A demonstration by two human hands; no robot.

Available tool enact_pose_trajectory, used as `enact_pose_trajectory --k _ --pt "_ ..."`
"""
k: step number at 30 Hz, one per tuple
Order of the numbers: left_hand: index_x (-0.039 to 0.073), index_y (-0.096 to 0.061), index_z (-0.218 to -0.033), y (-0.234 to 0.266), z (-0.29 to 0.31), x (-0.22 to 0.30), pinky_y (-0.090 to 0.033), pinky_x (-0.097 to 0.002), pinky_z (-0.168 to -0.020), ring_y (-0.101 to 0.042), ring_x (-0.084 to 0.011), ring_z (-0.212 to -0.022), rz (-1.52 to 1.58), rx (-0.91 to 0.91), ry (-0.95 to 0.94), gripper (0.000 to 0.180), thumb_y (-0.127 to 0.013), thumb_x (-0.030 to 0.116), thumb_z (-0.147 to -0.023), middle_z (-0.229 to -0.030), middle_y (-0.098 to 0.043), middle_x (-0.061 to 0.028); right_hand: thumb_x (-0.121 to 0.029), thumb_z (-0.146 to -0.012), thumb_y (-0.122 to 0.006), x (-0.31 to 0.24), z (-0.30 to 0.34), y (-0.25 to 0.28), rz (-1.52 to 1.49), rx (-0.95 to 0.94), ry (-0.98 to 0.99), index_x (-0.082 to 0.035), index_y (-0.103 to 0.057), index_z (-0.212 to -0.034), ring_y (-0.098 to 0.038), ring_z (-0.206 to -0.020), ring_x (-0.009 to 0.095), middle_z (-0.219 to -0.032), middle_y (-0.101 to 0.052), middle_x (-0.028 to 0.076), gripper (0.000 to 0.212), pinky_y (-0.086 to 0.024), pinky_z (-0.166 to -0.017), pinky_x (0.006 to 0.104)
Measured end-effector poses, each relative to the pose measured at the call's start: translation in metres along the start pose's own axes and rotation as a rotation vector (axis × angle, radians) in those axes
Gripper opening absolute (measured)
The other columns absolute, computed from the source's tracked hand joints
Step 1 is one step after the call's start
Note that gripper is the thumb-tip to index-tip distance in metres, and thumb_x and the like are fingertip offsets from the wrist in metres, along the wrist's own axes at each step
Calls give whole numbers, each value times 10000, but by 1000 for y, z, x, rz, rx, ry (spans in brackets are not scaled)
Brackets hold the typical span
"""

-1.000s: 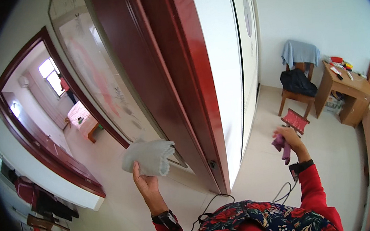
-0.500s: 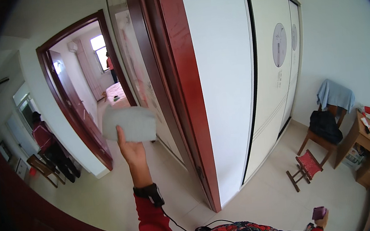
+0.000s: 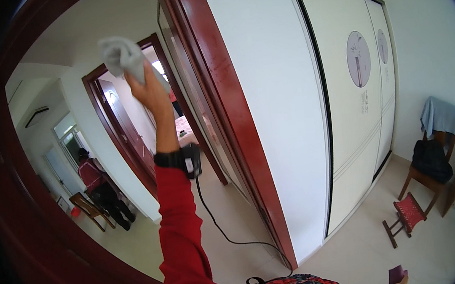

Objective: The person wipes a wardrobe door and adjacent wall using a white cloth and a purple cloth. They alternate between the two cloths, wiping different sections of the wardrobe and wall repeatedly.

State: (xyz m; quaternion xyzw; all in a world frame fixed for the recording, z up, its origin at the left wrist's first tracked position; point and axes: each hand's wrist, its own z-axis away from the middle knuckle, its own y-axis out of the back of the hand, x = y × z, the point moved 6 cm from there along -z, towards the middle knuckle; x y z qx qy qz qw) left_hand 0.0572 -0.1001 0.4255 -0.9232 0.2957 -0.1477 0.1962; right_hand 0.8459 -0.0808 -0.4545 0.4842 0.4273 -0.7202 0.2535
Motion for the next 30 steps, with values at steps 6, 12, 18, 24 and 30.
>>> enact_pose_trajectory --k 6,12,18,24,30 --pt "158 -515 -1373 -78 -44 49 -366 -421 -1069 -440 -323 -1310 -291 -72 -650 526 -628 93 -864 -1432 -462 -110 -338 -848 -569 13 -11 -30 -68 -43 -57 -45 -591 -1191 -624 -926 217 -1038 -638 111 452 -528 -812 343" --pt "246 -532 -1374 -155 -54 48 -265 -548 -1113 -345 -307 -1386 -548 -242 -897 603 -610 -6 -831 -1497 -399 -82 -322 -848 -566 10 -16 -25 -121 -39 -80 -42 -604 -1164 -625 -917 214 -1020 -642 111 424 -528 -810 345" --pt "108 -598 -1268 -187 -64 27 -310 -484 -1089 -431 -392 -1289 -653 -395 -928 451 -615 211 -830 -1387 -490 -195 -270 -858 -546 -9 -10 -25 -79 -80 74 -16 -627 -1056 -624 -899 210 -1000 -644 117 332 -525 -797 356" --pt "114 -605 -1262 -163 -23 20 -274 -494 -1117 -401 -368 -1325 -739 -629 -941 439 -613 222 -837 -1409 -478 -177 -172 -917 -487 -25 2 -58 300 -147 205 3 -604 -1029 -610 -888 214 -1042 -629 112 239 -524 -782 363" --pt "99 -606 -1262 -106 79 26 -217 -494 -1150 -373 -322 -1358 -690 -867 -964 524 -550 65 -742 -1415 -474 -170 -118 -844 -546 -7 -24 -89 59 -105 -229 -41 -621 -891 -617 -782 188 -865 -637 67 118 -525 -717 338"
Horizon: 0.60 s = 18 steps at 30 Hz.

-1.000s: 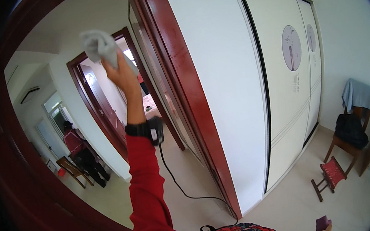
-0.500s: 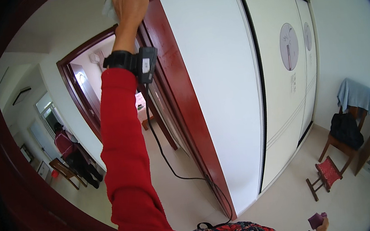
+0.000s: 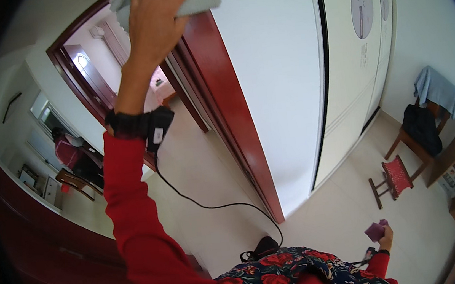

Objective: The person wipes a wardrobe door and adjacent wall using a white cloth and a purple cloth. They alternate between the two cloths, wiping different sections of the wardrobe and wall repeatedly.

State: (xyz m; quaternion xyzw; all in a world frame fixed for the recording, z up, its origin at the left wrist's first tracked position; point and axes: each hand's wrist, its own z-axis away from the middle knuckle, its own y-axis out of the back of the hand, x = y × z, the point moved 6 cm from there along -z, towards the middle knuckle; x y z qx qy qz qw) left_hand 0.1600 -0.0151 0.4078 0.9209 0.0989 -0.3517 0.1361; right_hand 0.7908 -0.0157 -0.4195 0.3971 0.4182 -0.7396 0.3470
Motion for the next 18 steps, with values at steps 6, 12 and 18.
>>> enact_pose_trajectory --k 6,12,18 --pt "252 -561 -1345 -24 65 56 -271 -596 -1084 -332 -275 -1401 -6 -131 53 658 -611 -40 -758 -1505 -398 -34 -11 -762 -513 -19 -4 -34 37 -23 -202 -29 -609 -1004 -626 -833 232 -908 -620 83 261 -541 -744 354" --pt "251 -601 -1297 -50 139 129 -309 -579 -1061 -501 -259 -1206 148 -198 141 636 -598 -58 -741 -1487 -431 -6 10 -771 -497 -23 8 -45 105 -31 -269 -23 -600 -1113 -631 -842 239 -936 -622 86 358 -550 -756 369" --pt "191 -597 -1292 -73 204 187 -367 -517 -1011 -539 -243 -1119 242 -333 108 509 -577 28 -811 -1421 -504 -25 -10 -776 -519 -28 20 -15 79 48 -283 -19 -596 -1116 -636 -851 247 -952 -626 92 348 -551 -765 376"
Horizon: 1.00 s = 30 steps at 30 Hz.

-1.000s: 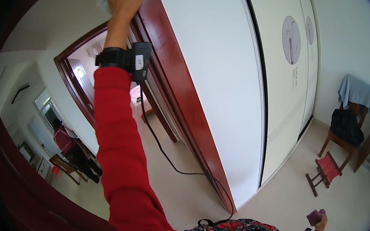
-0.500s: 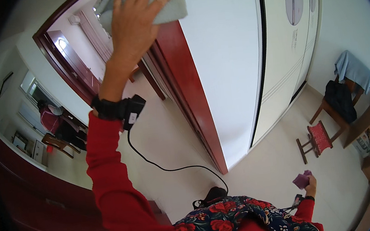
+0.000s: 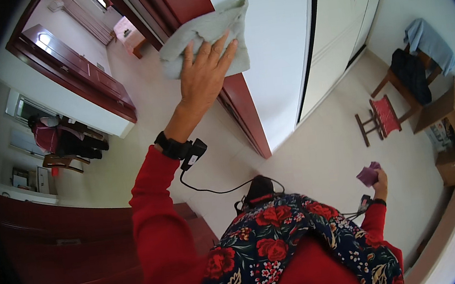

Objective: The person wipes a wardrobe door and adjacent wall using a white cloth and a purple cloth. They alternate between the two cloths, wiping different sections of the wardrobe and wall repeatedly.

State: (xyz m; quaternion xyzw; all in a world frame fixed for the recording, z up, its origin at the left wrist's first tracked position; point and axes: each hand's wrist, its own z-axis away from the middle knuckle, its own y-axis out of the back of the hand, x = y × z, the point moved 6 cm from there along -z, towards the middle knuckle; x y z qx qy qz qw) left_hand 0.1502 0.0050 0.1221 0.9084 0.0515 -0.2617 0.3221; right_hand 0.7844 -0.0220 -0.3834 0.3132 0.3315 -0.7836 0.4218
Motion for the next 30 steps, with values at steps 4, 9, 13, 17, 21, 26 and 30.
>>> enact_pose_trajectory --k 4,9,13,17,21,26,30 --pt "139 -567 -1315 -35 39 35 -374 -498 -1003 -529 -256 -1183 130 -178 -63 469 -552 87 -849 -1367 -538 -54 6 -771 -516 -5 16 8 16 -17 1 -9 -595 -1142 -644 -895 247 -989 -641 104 380 -555 -793 379" --pt "2 -512 -1306 -78 84 76 -417 -229 -1021 -422 -231 -1335 174 -308 -175 457 -506 110 -862 -1351 -521 -121 10 -768 -522 -11 35 16 4 58 -1 -10 -602 -1144 -648 -892 247 -997 -647 108 384 -557 -794 373" --pt "24 -494 -1325 -113 129 99 -545 -229 -770 -429 -197 -1341 334 -383 -199 479 -523 22 -846 -1435 -450 -135 -14 -783 -526 -16 50 28 79 71 36 -43 -600 -1115 -646 -872 240 -975 -645 91 341 -555 -779 375" --pt "-13 -496 -1284 -151 172 124 -545 -245 -720 -464 -193 -1313 419 -513 -247 454 -526 1 -831 -1501 -373 -141 -24 -790 -520 -19 70 44 114 92 58 -50 -596 -1127 -646 -881 240 -977 -642 88 346 -556 -789 382" --pt "-40 -533 -1175 -175 205 143 -522 -279 -730 -609 -189 -1101 579 -464 -235 348 -507 -12 -829 -1510 -350 -171 -11 -767 -525 -25 100 63 119 127 65 -20 -597 -1131 -641 -872 236 -976 -637 94 371 -557 -775 364" --pt "-30 -600 -1070 -215 257 171 -513 -338 -737 -642 -241 -956 684 -609 -167 269 -512 31 -822 -1426 -459 -180 -30 -767 -539 -38 139 97 131 319 58 -20 -600 -1143 -640 -907 243 -1019 -640 92 382 -559 -800 370" --pt "20 -654 -1077 -223 278 176 -496 -417 -818 -652 -280 -932 806 -607 -81 302 -581 129 -804 -1234 -591 -201 -78 -780 -575 -48 153 113 81 336 136 -79 -615 -1004 -632 -806 218 -894 -626 56 228 -549 -723 370"
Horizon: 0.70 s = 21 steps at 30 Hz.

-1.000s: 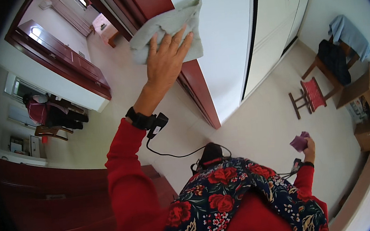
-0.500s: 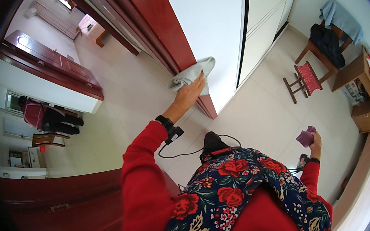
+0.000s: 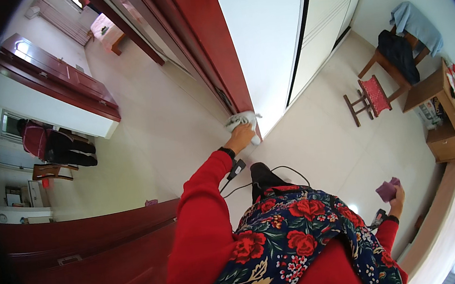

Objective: The person wipes a wardrobe door and adjacent wall using a white cloth and a purple cloth. They alternate between the two cloths, wiping different sections of the wardrobe and wall repeatedly.

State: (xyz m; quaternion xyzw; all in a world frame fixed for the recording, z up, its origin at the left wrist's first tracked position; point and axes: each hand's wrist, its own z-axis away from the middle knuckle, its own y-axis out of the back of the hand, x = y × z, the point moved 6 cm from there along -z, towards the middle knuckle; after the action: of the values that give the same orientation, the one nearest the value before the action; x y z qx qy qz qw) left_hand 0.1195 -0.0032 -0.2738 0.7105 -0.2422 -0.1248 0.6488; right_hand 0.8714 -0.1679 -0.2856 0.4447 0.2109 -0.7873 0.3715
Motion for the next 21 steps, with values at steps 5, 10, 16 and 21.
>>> enact_pose_trajectory --k 5,10,16,21 --pt "63 -686 -1055 17 25 -2 -508 -402 -793 -660 -314 -891 528 -135 510 273 -624 239 -856 -976 -679 -206 -91 -770 -588 22 -16 10 -23 33 0 -78 -621 -981 -643 -759 223 -868 -646 68 214 -554 -705 379" --pt "33 -643 -1142 113 67 -30 -501 -324 -787 -602 -137 -848 925 107 813 364 -639 306 -901 -916 -672 -39 -96 -764 -585 63 -52 -25 -187 -45 -124 -80 -611 -964 -653 -789 239 -880 -648 83 203 -562 -730 397" --pt "-58 -554 -1222 351 102 -94 -521 -336 -819 -617 -200 -945 1055 1038 889 549 -700 336 -868 -1112 -625 -133 -47 -762 -525 63 -90 -110 -30 -192 -127 -69 -608 -1044 -651 -821 252 -923 -639 80 294 -564 -749 398" --pt "7 -471 -1343 536 56 -45 -492 -370 -913 -581 -223 -1081 991 1557 305 542 -670 258 -905 -1237 -573 -98 -13 -761 -509 41 -102 -162 -108 -383 -59 -32 -596 -1112 -641 -846 251 -956 -627 93 362 -561 -761 381"
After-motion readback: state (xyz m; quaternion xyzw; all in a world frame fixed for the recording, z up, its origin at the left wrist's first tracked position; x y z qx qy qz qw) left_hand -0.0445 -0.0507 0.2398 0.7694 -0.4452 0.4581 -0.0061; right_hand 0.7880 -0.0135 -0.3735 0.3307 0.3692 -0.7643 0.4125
